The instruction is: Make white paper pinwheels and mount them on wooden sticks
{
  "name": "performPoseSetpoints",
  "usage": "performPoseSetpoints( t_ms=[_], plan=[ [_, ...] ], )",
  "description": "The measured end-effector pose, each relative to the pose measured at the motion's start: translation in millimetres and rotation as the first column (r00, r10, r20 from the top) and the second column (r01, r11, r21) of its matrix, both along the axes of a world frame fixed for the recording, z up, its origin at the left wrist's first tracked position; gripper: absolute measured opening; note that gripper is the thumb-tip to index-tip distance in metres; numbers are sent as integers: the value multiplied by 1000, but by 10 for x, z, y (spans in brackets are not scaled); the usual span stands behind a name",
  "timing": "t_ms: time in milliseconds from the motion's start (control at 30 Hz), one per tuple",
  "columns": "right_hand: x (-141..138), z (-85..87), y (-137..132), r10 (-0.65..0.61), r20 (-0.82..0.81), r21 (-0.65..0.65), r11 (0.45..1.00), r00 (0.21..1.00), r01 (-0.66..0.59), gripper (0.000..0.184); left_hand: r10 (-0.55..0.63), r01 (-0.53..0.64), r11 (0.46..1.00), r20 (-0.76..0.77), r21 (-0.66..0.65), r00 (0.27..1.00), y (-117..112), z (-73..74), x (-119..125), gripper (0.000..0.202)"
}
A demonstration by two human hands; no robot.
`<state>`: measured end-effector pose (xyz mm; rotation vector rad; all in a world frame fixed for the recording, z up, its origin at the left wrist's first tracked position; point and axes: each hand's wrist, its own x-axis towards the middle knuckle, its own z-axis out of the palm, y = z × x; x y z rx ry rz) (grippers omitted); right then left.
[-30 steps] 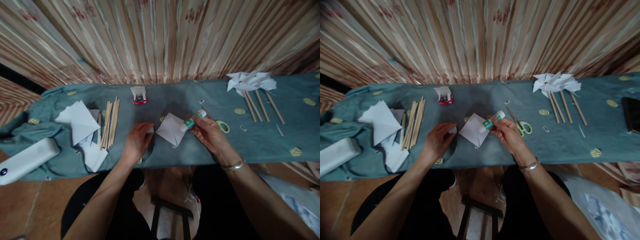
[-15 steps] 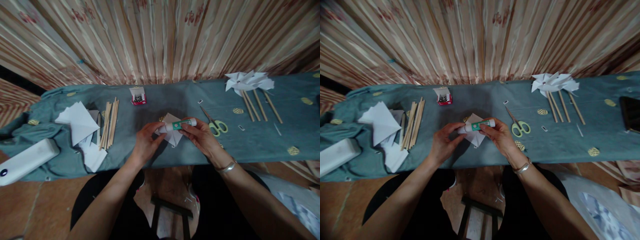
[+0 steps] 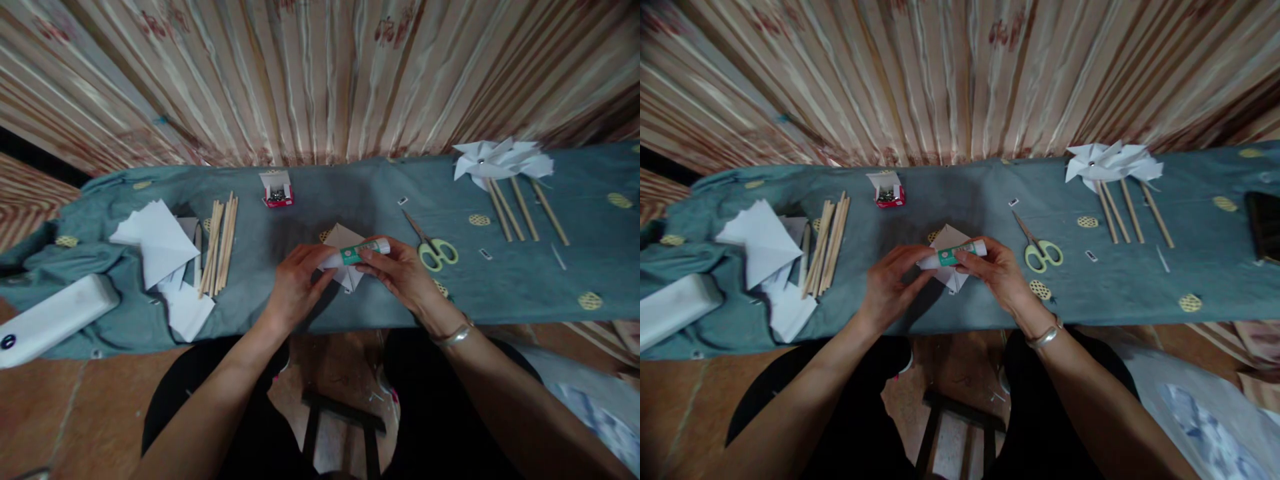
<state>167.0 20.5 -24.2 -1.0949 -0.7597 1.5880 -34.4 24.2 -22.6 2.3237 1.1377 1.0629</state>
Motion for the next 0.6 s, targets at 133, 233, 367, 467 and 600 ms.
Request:
performPoseSetpoints(
  t_ms=[133,233,367,467,600],
  plan=[
    [-40,-5,-12,26,13,-11,1000,1000,-25,34,-1,1,1000,-12,5,1000,-19,0,5,21],
    [-69,-21,-19,45,42,-4,999,998,-45,34,0,0,999,0,-37,1000,-40,-13,14,22],
    [-35,-46,-20,95,150,79,991,984,-108,37,33,-25,992,59,-127,998,-27,-34,-6,22],
    [87,-58,-28,39,368,200,972,929,-120,34,202,-175,959,104,-225,974,54,-48,-113,23],
    [269,-74,-88,-172,756,397,888,631,-233,16,361,-342,905,30,-254,932,204,-82,-370,27]
  ],
)
